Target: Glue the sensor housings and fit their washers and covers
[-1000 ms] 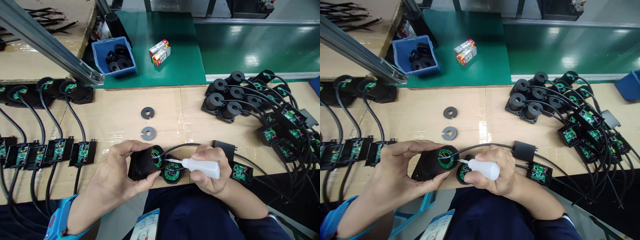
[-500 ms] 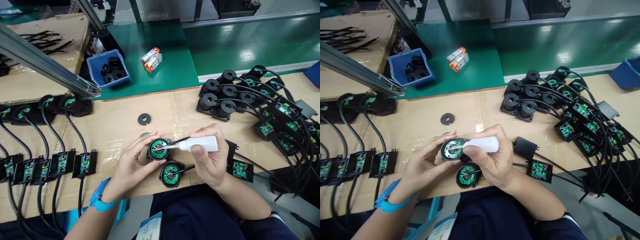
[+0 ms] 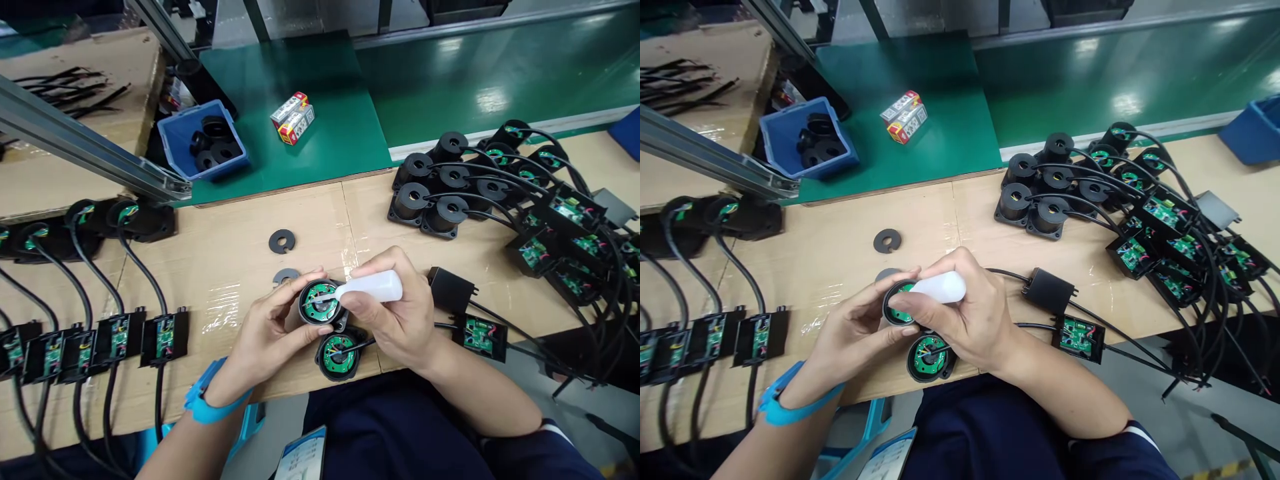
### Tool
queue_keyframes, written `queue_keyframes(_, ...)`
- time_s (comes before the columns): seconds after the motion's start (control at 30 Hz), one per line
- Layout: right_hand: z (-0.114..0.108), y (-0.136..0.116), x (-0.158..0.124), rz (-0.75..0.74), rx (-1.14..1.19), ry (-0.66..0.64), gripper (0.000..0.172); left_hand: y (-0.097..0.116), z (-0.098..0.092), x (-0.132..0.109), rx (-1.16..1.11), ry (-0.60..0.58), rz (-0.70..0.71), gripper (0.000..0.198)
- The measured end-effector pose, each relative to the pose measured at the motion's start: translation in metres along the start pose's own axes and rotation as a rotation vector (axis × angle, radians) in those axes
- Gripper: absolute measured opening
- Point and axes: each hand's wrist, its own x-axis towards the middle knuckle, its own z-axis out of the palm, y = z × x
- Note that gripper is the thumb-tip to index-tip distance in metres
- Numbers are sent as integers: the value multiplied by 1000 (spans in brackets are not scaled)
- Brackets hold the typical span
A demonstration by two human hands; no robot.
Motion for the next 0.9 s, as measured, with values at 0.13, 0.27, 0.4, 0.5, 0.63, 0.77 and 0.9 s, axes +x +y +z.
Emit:
queue_keyframes(0.13,0,0,-1,4,-9,0,24,2,0,0,17,2,2,64)
queue_keyframes(0.27,2,1,0,-29,-11,31,23,3,-1,0,29,-4,20,64)
queue_keyframes(0.4,1,0,0,-49,-50,56,22,4,-1,1,30,-8,20,63)
queue_keyframes(0.5,-1,0,-1,-36,-69,69,22,4,-1,1,24,-13,22,64)
queue_keyframes(0.63,-3,10,-2,64,7,190,25,1,-1,4,2,-18,27,64)
queue_keyframes(0.77,-5,21,3,226,257,409,33,-8,3,19,43,0,57,64)
queue_keyframes(0.9,-16,21,9,289,336,425,33,-15,7,38,213,3,129,60)
